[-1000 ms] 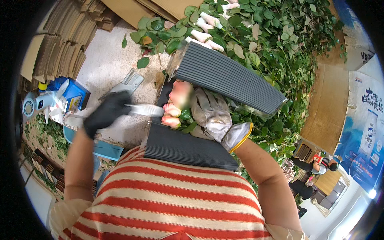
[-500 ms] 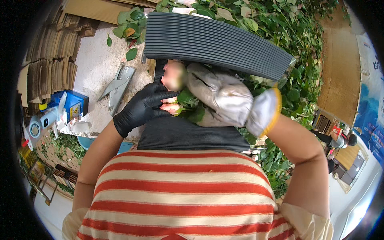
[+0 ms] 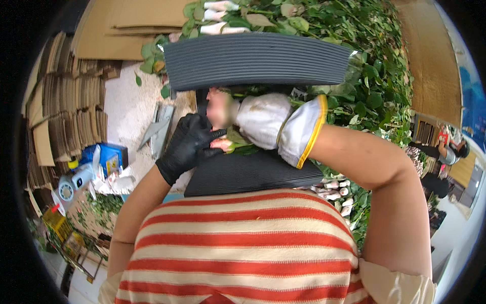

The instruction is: The person arranges pink roses and green leaves into a black rectangular container. They pick up the flowers and leaves from a table, place them into the container, and adjust their positions.

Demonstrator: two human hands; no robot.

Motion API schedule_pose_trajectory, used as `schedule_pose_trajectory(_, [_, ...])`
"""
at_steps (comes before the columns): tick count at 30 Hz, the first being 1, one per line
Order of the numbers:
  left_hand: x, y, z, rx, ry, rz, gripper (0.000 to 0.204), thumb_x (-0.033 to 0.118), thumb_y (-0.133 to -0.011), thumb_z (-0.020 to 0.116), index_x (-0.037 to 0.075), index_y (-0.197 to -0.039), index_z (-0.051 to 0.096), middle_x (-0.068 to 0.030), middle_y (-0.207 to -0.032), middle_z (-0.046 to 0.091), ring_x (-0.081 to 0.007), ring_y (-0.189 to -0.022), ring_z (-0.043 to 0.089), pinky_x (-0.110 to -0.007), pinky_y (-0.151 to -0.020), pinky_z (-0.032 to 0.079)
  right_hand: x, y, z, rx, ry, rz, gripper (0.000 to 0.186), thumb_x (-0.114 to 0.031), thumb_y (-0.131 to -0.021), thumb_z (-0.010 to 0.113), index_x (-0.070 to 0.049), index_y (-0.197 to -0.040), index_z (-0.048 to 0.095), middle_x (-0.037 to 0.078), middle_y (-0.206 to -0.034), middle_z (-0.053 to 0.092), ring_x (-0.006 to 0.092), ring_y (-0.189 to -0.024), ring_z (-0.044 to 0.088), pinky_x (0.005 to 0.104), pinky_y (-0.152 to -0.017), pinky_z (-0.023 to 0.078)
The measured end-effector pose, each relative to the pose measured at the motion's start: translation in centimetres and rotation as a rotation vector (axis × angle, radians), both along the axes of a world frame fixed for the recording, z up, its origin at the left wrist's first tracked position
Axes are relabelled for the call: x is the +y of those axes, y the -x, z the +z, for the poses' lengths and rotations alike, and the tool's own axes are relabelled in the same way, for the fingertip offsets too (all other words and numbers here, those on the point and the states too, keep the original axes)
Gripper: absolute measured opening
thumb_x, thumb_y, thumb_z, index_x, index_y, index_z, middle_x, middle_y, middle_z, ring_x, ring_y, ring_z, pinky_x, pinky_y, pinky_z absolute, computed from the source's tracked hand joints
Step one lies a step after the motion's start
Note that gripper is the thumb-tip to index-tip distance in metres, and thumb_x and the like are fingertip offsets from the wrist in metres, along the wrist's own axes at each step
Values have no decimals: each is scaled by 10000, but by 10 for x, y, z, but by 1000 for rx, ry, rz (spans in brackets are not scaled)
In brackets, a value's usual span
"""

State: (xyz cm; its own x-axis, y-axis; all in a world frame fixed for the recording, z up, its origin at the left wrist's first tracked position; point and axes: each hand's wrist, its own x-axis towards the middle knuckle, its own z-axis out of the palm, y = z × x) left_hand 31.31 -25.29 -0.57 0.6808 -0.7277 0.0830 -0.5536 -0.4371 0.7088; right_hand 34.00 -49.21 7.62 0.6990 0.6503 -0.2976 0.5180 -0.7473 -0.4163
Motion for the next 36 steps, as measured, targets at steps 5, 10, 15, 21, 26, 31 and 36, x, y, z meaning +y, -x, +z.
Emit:
schedule_pose_trajectory(5, [-9, -11, 2, 603, 384, 53, 350, 214, -783, 784, 80, -1092, 688, -82, -1144, 613, -296, -1024, 601, -423, -916, 484, -5, -6, 11, 119, -228, -111, 340, -181, -830, 636, -77, -1147, 571, 154, -911, 654, 310, -784, 676, 439, -658, 566])
schedule_pose_trajectory(10, [-18, -6, -9, 1329, 899, 160, 86, 243, -934, 600, 161, -959, 607, 24, -811, 500, -159, -744, 517, -379, -687, 432, -6, -26, -2, 1225, -767, -803, 402, -312, -1006, 555, -60, -1318, 537, 147, -1217, 632, 170, -952, 666, 345, -844, 567])
schedule_pose_trajectory(15, [-24, -23, 7, 1098, 414, 274, 175, 267, -917, 611, 93, -928, 632, -17, -761, 498, -196, -736, 530, -409, -700, 443, 7, -21, -21, -24, -298, -302, 257, -218, -1006, 463, -39, -1115, 611, 212, -967, 673, 254, -965, 678, 356, -852, 546])
schedule_pose_trajectory(21, [-16, -34, 5, 357, 253, 43, 252, 206, -816, 726, 138, -1057, 754, -87, -1044, 717, -274, -973, 658, -432, -867, 497, -41, -40, 95, -6, 4, 6, 294, -180, -956, 533, -49, -1212, 592, 169, -978, 689, 253, -875, 684, 371, -776, 558])
schedule_pose_trajectory(26, [-17, -24, -12, 43, 99, 51, 286, 257, -838, 704, 167, -1105, 755, -104, -1118, 642, -337, -917, 621, -453, -892, 465, -57, -184, 71, -338, -28, -142, 419, -147, -890, 582, -57, -1300, 563, 193, -1008, 698, 310, -839, 695, 422, -733, 557])
schedule_pose_trajectory(31, [-31, -22, 0, 1587, 949, 174, 383, 39, -898, 643, 92, -1276, 615, 3, -846, 473, -160, -689, 488, -345, -616, 443, -36, -245, 0, -181, 229, -135, 296, -171, -837, 589, -16, -1081, 654, 236, -950, 707, 360, -867, 705, 450, -754, 552])
schedule_pose_trajectory(36, [-36, -29, 9, 2105, 1105, 158, 292, 132, -923, 629, 74, -1209, 642, 14, -736, 487, -198, -627, 505, -425, -583, 481, -124, -197, 178, -456, -250, -384, 269, -232, -901, 580, -70, -1103, 657, 206, -1050, 662, 304, -847, 717, 434, -729, 573])
